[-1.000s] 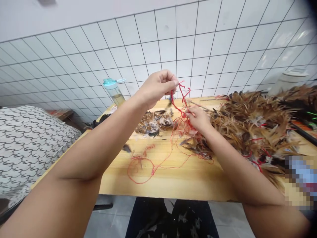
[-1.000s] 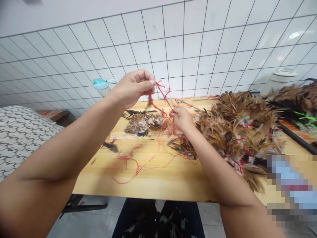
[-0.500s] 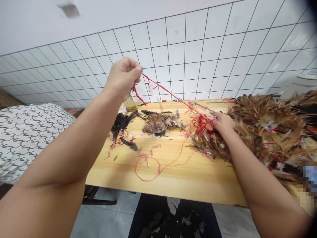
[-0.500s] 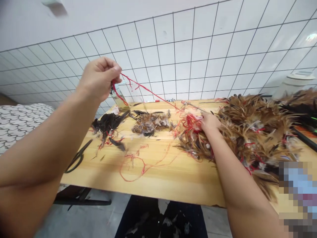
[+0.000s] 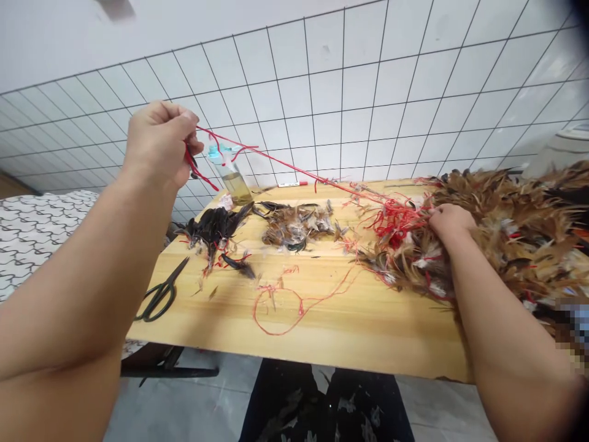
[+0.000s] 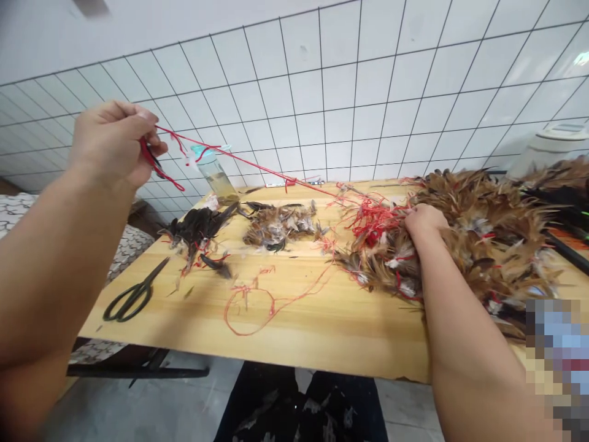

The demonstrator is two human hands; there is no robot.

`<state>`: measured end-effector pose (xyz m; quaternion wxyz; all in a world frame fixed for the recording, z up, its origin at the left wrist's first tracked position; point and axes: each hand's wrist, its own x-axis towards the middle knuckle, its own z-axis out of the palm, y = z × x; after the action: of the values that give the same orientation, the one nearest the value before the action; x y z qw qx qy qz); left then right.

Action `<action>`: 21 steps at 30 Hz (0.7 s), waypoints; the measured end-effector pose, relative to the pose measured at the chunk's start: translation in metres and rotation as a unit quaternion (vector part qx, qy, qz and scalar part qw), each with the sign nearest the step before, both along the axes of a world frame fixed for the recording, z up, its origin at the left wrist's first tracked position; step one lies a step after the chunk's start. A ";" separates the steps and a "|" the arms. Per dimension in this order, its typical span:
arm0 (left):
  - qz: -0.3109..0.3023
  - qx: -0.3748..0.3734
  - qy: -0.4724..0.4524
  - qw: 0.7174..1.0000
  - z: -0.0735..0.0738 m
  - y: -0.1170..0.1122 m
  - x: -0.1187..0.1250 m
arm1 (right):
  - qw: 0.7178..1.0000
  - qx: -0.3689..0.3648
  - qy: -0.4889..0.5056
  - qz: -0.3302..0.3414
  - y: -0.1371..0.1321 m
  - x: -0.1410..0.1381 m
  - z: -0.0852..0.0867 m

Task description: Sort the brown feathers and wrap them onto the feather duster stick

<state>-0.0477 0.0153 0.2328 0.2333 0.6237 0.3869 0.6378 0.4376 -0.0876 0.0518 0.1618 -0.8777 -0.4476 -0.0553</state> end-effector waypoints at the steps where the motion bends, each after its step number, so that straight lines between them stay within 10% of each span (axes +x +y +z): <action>1: 0.010 0.004 -0.005 1.000 0.000 0.002 -0.006 | 1.000 -0.007 0.011 -0.025 0.000 0.003 0.002; 5: 0.036 -0.008 -0.023 0.999 -0.002 0.005 -0.020 | 0.985 -0.038 0.088 -0.144 0.000 0.008 0.013; 8: -0.001 -0.036 -0.018 0.999 -0.008 -0.003 -0.014 | 0.990 -0.034 0.081 -0.105 -0.001 0.001 0.029; 14: -0.121 0.003 0.023 0.992 -0.006 -0.041 0.026 | 0.980 0.086 -0.022 0.179 0.013 -0.093 0.067; 21: -0.164 0.085 0.024 0.983 0.006 -0.060 0.038 | 0.805 0.002 0.251 0.537 0.024 -0.221 0.060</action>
<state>-0.0093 -0.0443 0.2391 0.2717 0.7112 0.2293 0.6064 0.2162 -0.0633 0.1121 0.2741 -0.4801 -0.7909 0.2623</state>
